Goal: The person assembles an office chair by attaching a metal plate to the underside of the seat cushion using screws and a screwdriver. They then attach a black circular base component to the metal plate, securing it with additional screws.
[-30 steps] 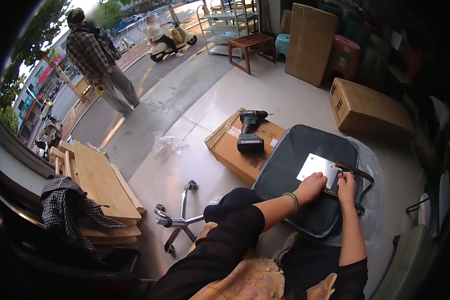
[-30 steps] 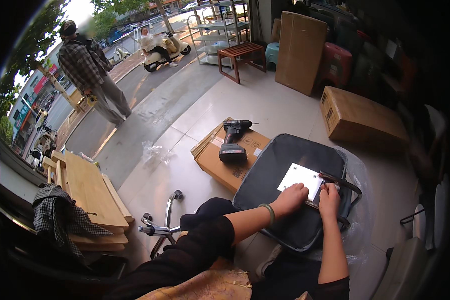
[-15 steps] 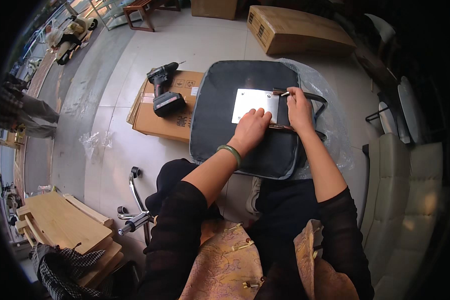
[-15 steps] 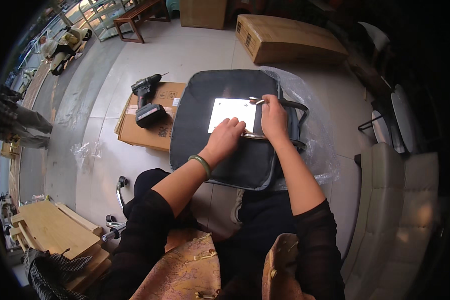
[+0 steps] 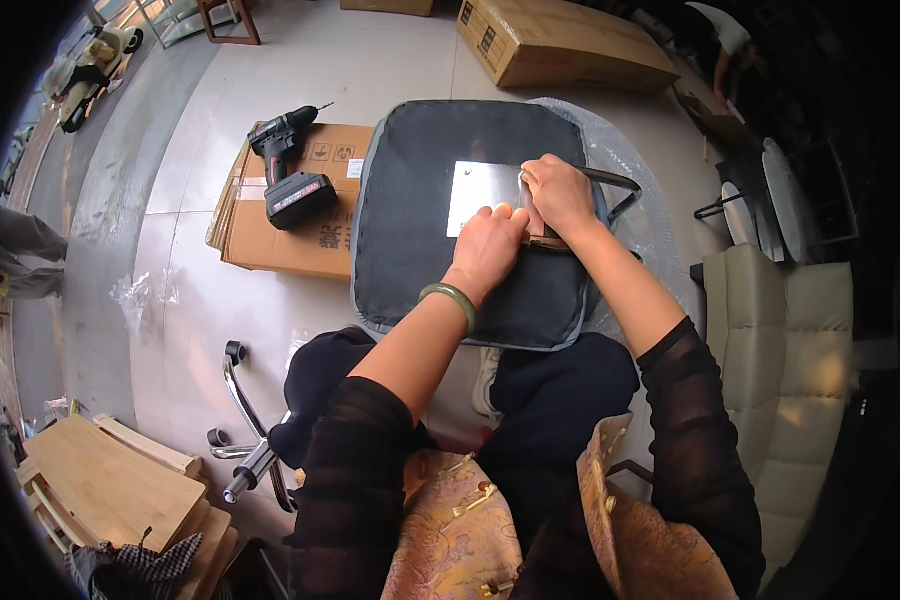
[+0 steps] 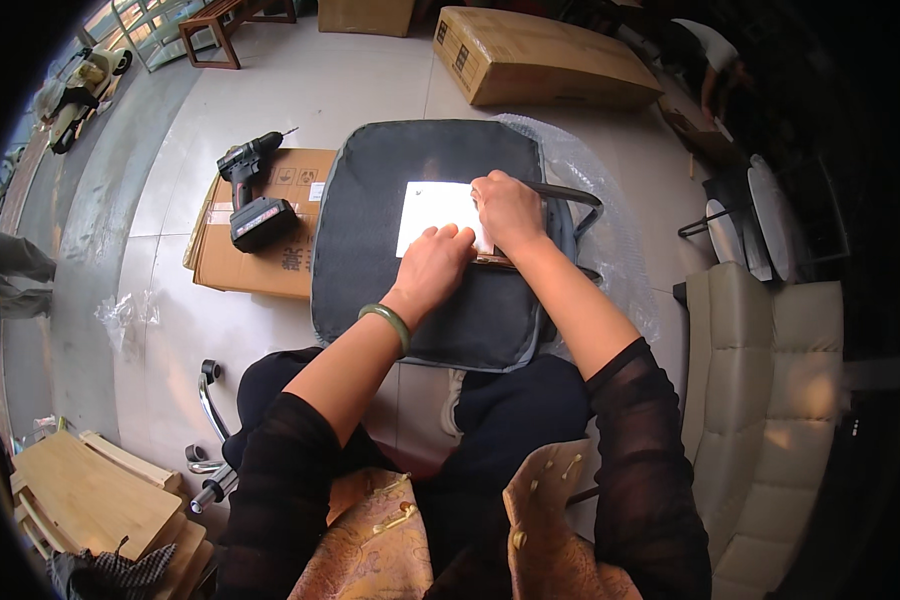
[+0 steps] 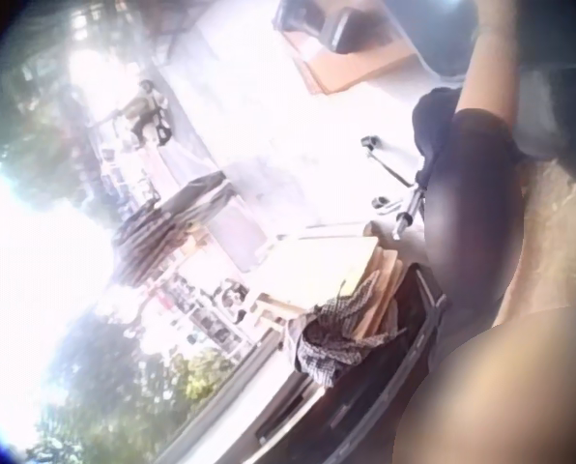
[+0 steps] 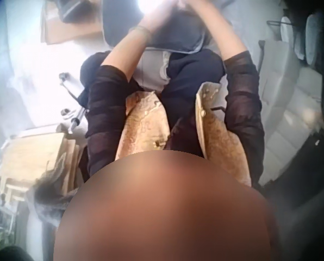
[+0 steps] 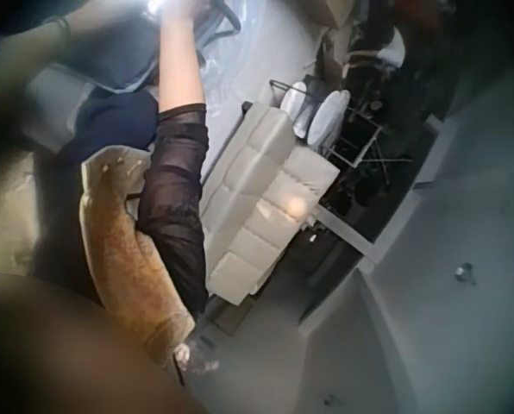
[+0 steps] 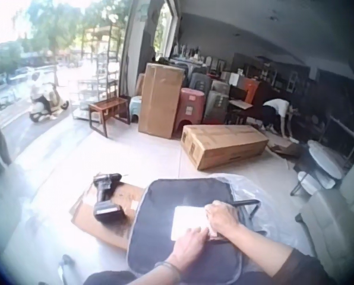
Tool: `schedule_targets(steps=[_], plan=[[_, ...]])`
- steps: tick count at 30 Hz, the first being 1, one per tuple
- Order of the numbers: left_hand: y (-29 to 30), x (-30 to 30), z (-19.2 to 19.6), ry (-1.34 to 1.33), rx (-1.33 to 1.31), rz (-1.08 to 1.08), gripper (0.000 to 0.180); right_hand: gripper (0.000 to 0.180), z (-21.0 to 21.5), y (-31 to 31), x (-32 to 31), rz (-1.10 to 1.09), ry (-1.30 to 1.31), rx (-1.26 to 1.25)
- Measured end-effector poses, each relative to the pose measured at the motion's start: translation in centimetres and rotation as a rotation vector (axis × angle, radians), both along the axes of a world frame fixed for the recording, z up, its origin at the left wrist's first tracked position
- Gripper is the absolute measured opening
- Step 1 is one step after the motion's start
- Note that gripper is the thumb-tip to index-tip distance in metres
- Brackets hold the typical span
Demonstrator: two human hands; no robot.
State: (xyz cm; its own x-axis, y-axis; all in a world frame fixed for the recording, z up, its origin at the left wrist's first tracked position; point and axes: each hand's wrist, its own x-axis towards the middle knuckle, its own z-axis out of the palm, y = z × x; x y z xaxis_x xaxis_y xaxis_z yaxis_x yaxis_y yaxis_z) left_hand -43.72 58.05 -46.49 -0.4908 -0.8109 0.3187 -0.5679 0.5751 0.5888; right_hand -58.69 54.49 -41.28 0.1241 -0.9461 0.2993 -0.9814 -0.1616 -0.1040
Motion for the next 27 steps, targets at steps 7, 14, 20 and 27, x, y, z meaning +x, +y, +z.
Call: schedule_targets(steps=[7,14,20,27], plan=[[-0.4,0.3,0.0,0.118,0.094,0.022,0.019,0.009,0.0,-0.3,0.0,0.001,0.137,0.006],[-0.2,0.1,0.0,0.133,0.112,0.055,0.019,0.006,0.0,-0.5,0.3,0.076,0.331,-0.016],[-0.2,-0.1,-0.2,0.125,0.113,0.072,0.020,0.007,0.2,-0.5,0.3,0.099,0.367,-0.029],[-0.4,-0.4,-0.4,0.094,0.082,0.088,0.021,0.007,0.8,-1.2,0.2,0.146,0.469,0.031]])
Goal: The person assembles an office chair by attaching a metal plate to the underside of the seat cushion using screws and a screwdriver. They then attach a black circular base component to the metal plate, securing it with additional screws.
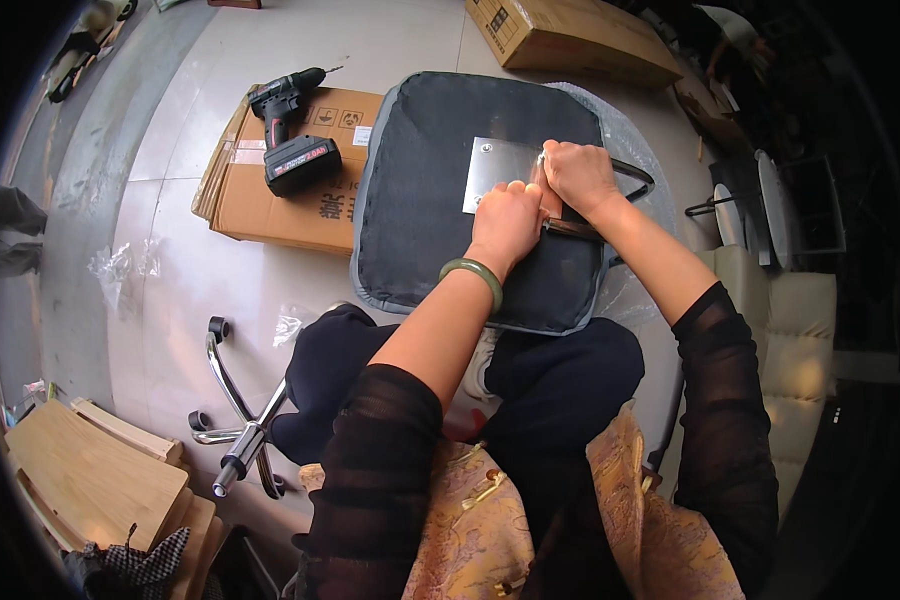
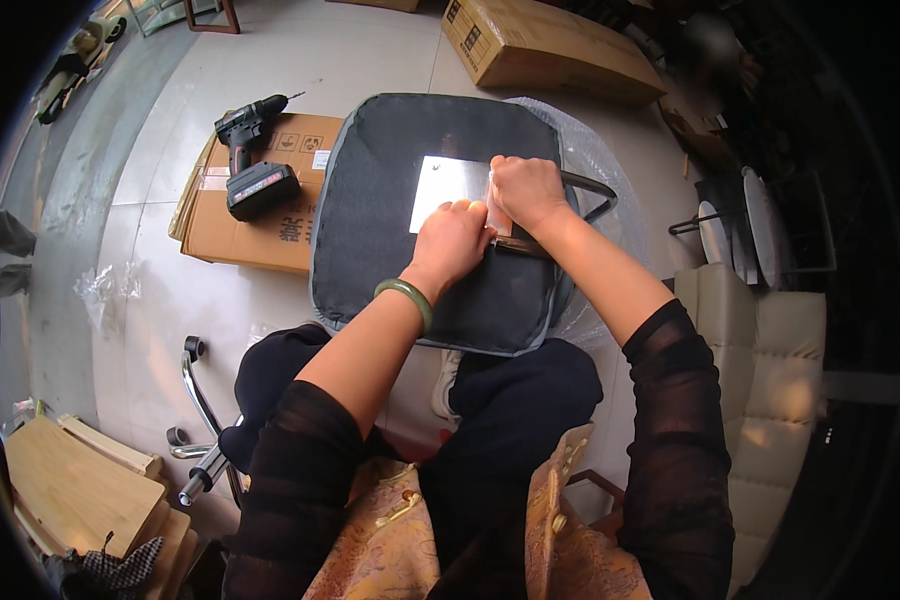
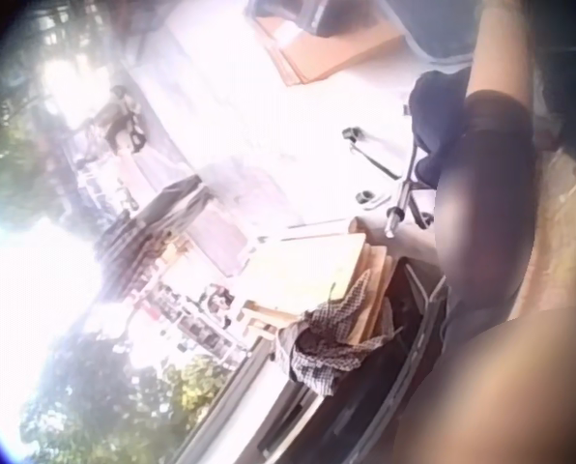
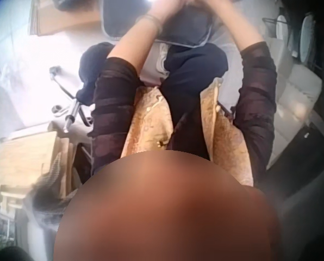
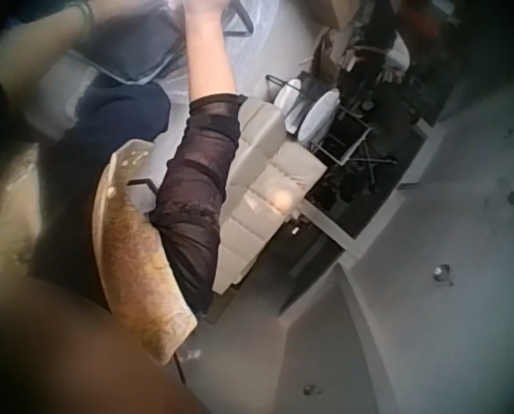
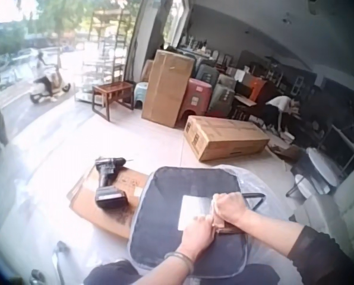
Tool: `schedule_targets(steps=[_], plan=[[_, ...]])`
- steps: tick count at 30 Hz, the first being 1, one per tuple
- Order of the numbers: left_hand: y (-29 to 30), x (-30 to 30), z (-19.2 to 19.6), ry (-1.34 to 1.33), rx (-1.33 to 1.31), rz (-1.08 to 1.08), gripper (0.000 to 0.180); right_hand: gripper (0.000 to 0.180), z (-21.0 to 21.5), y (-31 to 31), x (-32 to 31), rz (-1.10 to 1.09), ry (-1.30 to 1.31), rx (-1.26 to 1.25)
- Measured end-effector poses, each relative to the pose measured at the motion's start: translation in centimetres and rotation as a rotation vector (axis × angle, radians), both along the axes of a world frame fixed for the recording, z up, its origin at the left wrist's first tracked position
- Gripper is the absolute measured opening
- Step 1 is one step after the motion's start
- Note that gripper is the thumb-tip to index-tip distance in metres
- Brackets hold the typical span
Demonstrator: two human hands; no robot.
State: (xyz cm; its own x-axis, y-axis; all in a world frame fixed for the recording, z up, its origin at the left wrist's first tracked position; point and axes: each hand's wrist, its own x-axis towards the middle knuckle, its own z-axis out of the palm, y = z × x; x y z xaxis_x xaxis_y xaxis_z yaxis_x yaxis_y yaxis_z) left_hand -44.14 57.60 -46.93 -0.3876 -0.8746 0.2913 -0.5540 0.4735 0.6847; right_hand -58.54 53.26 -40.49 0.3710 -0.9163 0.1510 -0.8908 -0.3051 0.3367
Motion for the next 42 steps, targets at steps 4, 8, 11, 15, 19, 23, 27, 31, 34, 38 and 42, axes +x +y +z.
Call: schedule_targets(steps=[4,8,11,15,19,23,27,31,34,38,42], plan=[[0.1,-0.1,0.0,0.011,-0.005,0.005,0.021,0.008,-0.2,0.2,0.2,-0.058,0.024,0.011],[0.1,-0.1,0.0,0.023,0.017,0.021,0.020,0.010,0.2,0.2,0.0,-0.035,0.017,0.043],[0.2,-0.1,0.2,0.045,0.018,0.027,0.019,0.010,0.2,0.2,0.7,-0.121,0.011,0.063],[0.1,0.0,0.5,0.062,0.087,0.047,0.017,0.011,-0.8,0.6,2.0,-0.241,0.019,0.042],[-0.2,0.2,0.5,0.079,0.152,0.010,0.017,0.009,-0.5,0.7,1.0,-0.146,-0.038,0.103],[-0.1,0.7,0.4,0.112,0.156,-0.008,0.017,0.022,0.7,1.3,0.2,-0.050,-0.223,0.190],[-0.2,0.6,0.6,0.118,0.162,0.005,0.016,0.051,2.5,2.8,-0.1,-0.058,-0.143,0.138],[-0.3,0.4,0.7,0.135,0.195,-0.021,0.017,0.050,3.6,2.0,-0.8,-0.219,-0.081,0.238],[-0.3,0.5,0.9,0.123,0.203,-0.037,0.018,0.036,4.1,0.0,-1.6,-0.140,0.088,0.454],[-0.3,0.8,1.4,0.102,0.216,-0.060,0.018,0.022,6.2,-4.3,-3.9,-0.073,-0.145,0.654],[-0.7,0.7,1.4,0.092,0.241,-0.091,0.020,0.021,6.1,-7.6,-4.8,-0.096,-0.192,0.837]])
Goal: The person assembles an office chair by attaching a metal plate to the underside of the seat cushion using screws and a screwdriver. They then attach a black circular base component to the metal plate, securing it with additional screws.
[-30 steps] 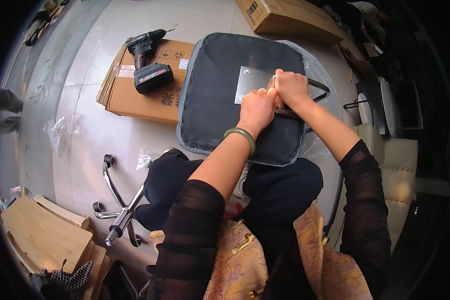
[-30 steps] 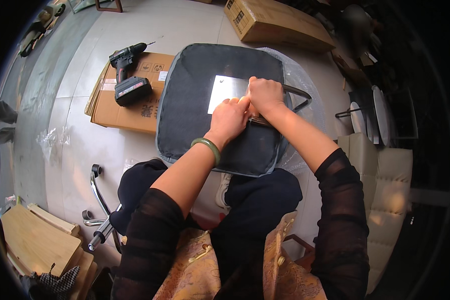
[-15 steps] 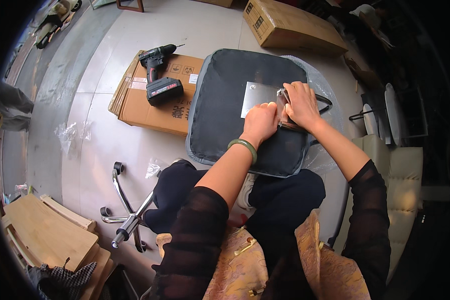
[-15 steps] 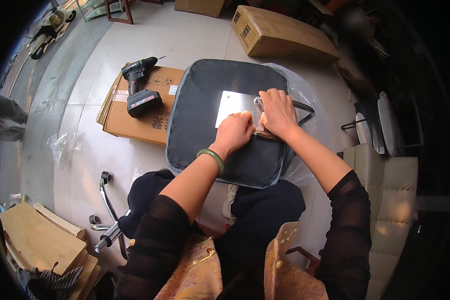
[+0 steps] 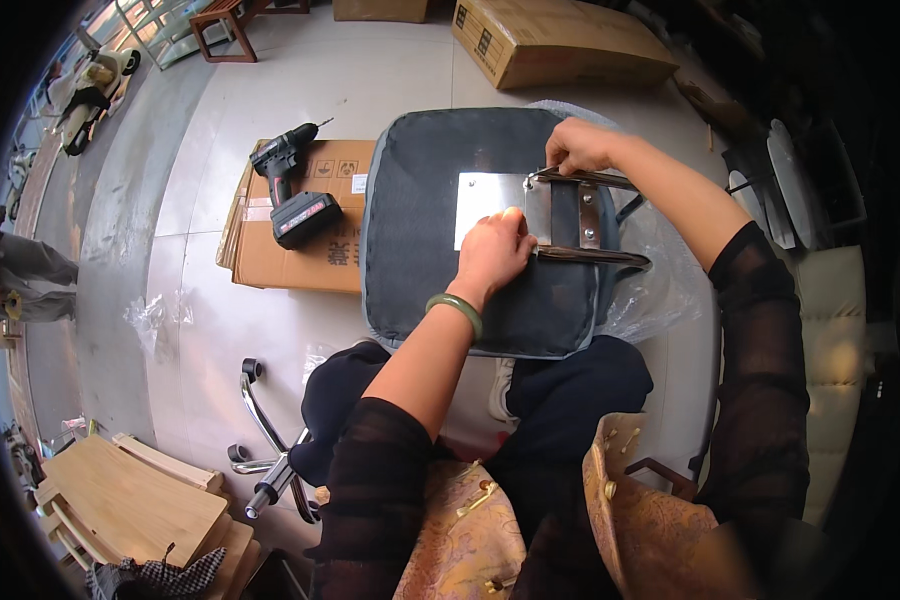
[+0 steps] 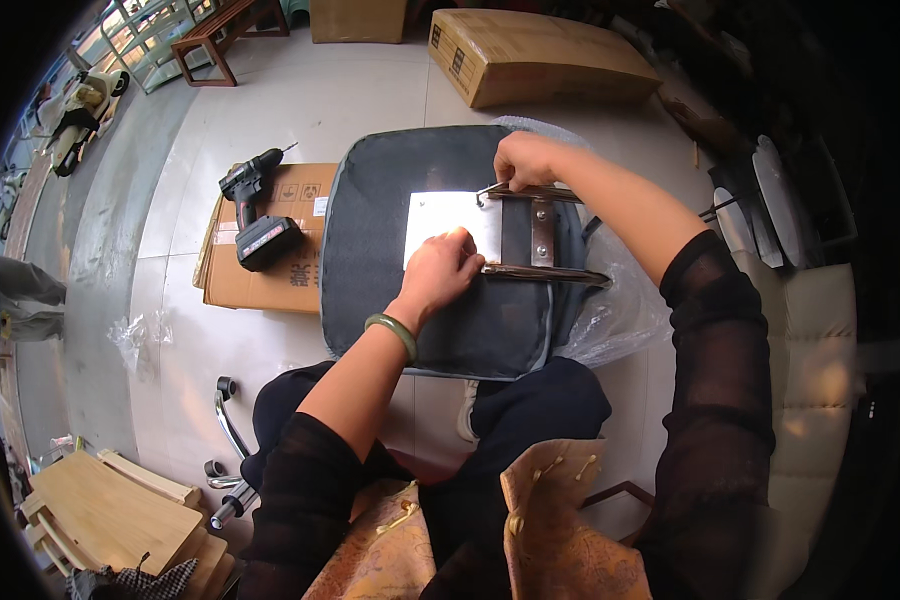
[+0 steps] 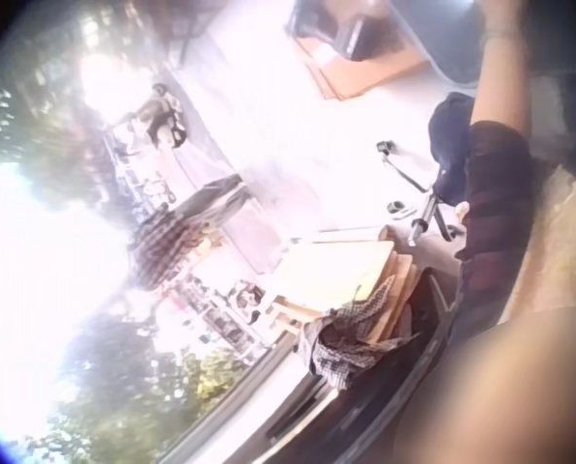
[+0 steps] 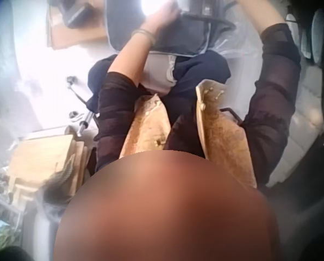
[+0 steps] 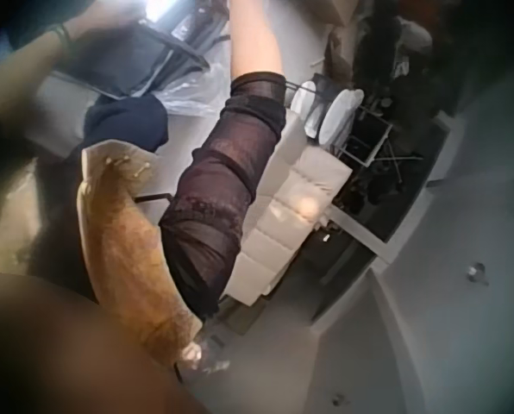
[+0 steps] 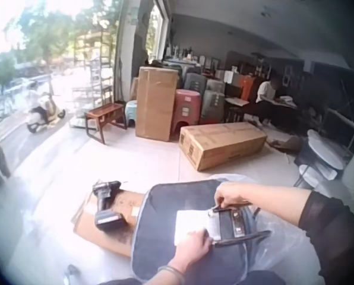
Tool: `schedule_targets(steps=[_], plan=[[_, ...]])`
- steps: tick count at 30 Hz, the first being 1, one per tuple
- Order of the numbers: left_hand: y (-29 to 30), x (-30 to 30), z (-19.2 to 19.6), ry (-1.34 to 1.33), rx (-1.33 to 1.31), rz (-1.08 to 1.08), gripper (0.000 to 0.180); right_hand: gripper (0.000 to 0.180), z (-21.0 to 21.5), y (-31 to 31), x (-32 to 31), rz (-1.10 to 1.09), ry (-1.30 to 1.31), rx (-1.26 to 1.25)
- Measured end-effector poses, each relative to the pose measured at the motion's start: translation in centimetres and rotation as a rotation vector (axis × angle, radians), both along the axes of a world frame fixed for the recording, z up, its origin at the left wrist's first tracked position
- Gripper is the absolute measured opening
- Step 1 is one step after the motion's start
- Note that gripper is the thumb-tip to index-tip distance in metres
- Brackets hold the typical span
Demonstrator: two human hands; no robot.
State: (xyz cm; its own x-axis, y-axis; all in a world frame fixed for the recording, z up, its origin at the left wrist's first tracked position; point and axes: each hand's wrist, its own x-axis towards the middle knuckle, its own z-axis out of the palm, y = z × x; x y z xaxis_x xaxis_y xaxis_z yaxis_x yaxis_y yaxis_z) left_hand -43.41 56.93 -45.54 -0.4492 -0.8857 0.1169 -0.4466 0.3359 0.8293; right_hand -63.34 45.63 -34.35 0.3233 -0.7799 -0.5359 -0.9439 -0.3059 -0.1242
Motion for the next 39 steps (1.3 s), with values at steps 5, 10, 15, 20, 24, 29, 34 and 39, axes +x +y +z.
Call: schedule_targets(steps=[5,10,15,20,24,29,34,39], plan=[[-0.4,-0.1,-0.3,0.040,0.099,-0.048,0.020,0.032,-0.3,-1.1,0.3,-0.019,-0.004,-0.020],[-0.4,0.1,0.1,0.050,0.074,-0.038,0.020,0.033,0.3,1.2,2.1,-0.066,0.287,-0.312],[0.4,-0.1,-0.9,0.001,-0.111,0.003,0.013,0.043,0.2,2.3,4.1,-0.195,0.309,-0.261],[1.3,-0.4,-1.4,0.006,-0.247,0.008,0.005,0.048,0.1,3.4,6.4,-0.320,0.333,-0.339],[1.1,-1.0,-1.5,-0.025,-0.266,0.048,0.009,0.035,-0.5,4.2,6.8,-0.357,0.280,-0.402],[0.8,-1.9,-2.7,-0.026,-0.320,0.078,0.016,0.018,-5.9,3.5,8.6,-0.227,0.090,-0.617],[0.4,-2.3,-3.1,-0.108,-0.265,0.045,0.015,0.010,-8.9,3.9,9.1,0.098,0.038,-0.692],[1.0,-1.9,-2.2,-0.104,-0.367,0.005,0.011,0.007,-7.1,4.6,6.6,0.036,-0.345,-0.478]])
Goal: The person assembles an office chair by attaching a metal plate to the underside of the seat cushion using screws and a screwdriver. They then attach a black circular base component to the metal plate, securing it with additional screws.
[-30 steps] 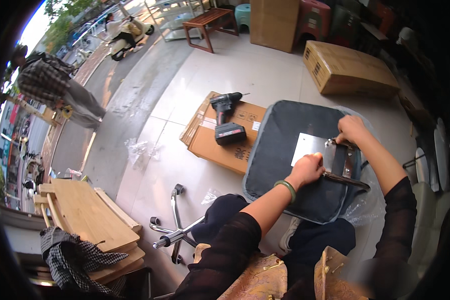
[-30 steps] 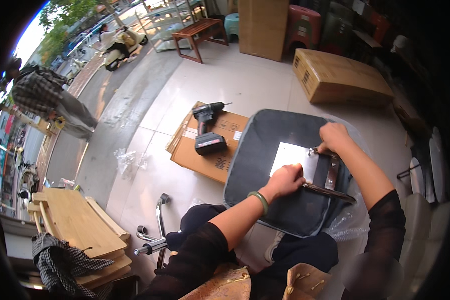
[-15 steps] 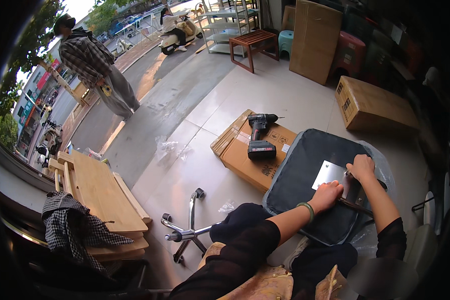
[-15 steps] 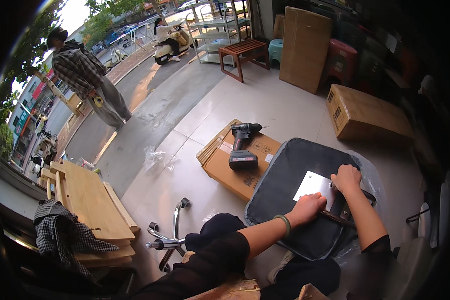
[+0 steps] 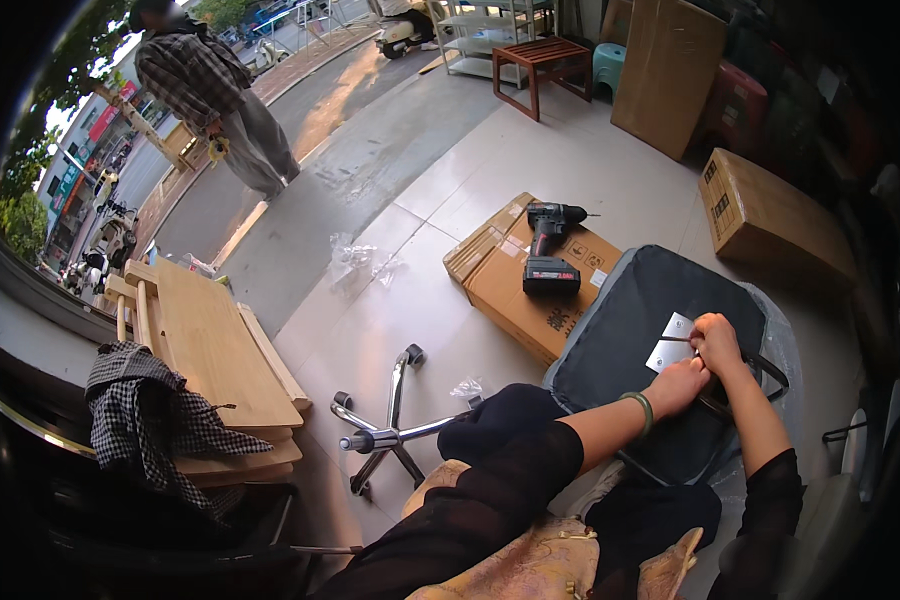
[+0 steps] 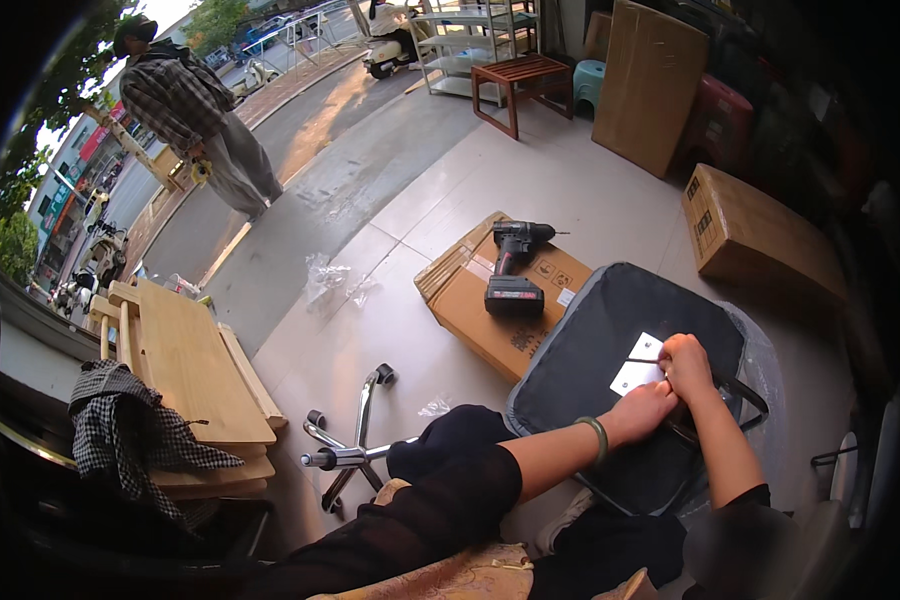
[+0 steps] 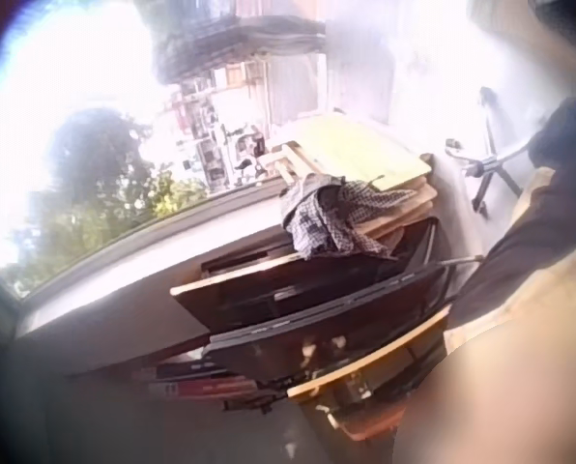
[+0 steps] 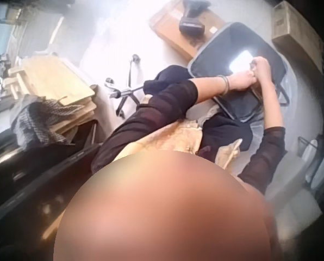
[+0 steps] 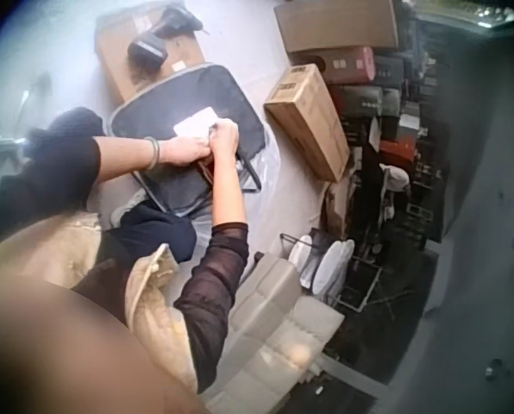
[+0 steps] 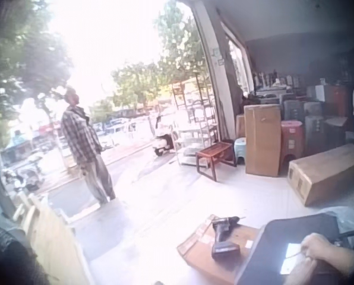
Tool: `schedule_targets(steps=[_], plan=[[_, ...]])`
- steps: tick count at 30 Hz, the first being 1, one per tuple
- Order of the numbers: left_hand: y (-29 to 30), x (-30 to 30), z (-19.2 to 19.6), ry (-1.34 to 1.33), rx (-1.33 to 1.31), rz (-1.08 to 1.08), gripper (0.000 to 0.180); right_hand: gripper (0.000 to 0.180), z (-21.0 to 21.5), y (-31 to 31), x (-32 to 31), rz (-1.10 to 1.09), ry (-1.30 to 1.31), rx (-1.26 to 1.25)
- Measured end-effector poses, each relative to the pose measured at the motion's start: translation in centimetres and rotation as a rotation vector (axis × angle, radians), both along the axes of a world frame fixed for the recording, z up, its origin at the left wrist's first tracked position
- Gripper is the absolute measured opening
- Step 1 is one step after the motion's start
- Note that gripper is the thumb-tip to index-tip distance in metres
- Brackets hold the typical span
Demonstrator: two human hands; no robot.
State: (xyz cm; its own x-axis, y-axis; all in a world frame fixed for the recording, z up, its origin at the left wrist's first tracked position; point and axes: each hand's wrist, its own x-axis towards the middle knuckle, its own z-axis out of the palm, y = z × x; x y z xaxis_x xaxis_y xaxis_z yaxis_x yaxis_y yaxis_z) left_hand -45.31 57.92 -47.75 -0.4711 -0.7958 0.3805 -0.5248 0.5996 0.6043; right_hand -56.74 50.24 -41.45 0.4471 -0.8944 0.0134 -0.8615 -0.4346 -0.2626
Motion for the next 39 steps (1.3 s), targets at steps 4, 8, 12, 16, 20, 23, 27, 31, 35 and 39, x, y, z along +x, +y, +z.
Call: schedule_targets(steps=[4,8,12,16,20,23,27,31,35,39], plan=[[0.6,1.3,-0.2,0.188,0.091,-0.011,0.010,0.007,-1.0,1.0,-1.2,0.000,-0.136,-0.090],[0.4,1.9,0.2,0.247,0.103,-0.005,0.011,0.015,-2.0,1.7,-0.9,0.006,0.183,-0.294],[0.2,1.9,1.1,0.343,0.159,0.219,0.013,0.013,-0.7,1.2,-0.7,0.210,0.359,-0.242],[-2.0,2.7,0.8,0.144,0.066,0.440,0.021,0.014,0.2,-0.1,-0.2,0.076,0.251,0.063],[-4.2,2.7,-0.7,0.001,0.034,0.333,0.013,0.017,0.8,0.0,0.1,0.021,0.162,0.136],[-4.3,2.2,-1.6,-0.047,-0.083,0.338,0.010,0.020,1.7,0.2,-0.1,-0.170,0.029,0.190],[-4.1,1.9,-1.7,-0.070,-0.167,0.386,0.010,0.026,1.7,0.5,-0.2,-0.127,0.192,0.241],[-4.1,1.8,-1.4,-0.090,-0.031,0.363,0.010,0.020,0.9,0.5,0.2,-0.186,0.113,0.243],[-4.0,1.5,-1.0,0.007,-0.053,0.319,0.011,0.017,2.8,0.3,-0.2,-0.356,-0.182,0.367],[-5.0,0.1,0.4,0.285,-0.093,0.293,0.010,0.014,6.1,-0.2,-0.1,-0.596,-0.264,0.506]])
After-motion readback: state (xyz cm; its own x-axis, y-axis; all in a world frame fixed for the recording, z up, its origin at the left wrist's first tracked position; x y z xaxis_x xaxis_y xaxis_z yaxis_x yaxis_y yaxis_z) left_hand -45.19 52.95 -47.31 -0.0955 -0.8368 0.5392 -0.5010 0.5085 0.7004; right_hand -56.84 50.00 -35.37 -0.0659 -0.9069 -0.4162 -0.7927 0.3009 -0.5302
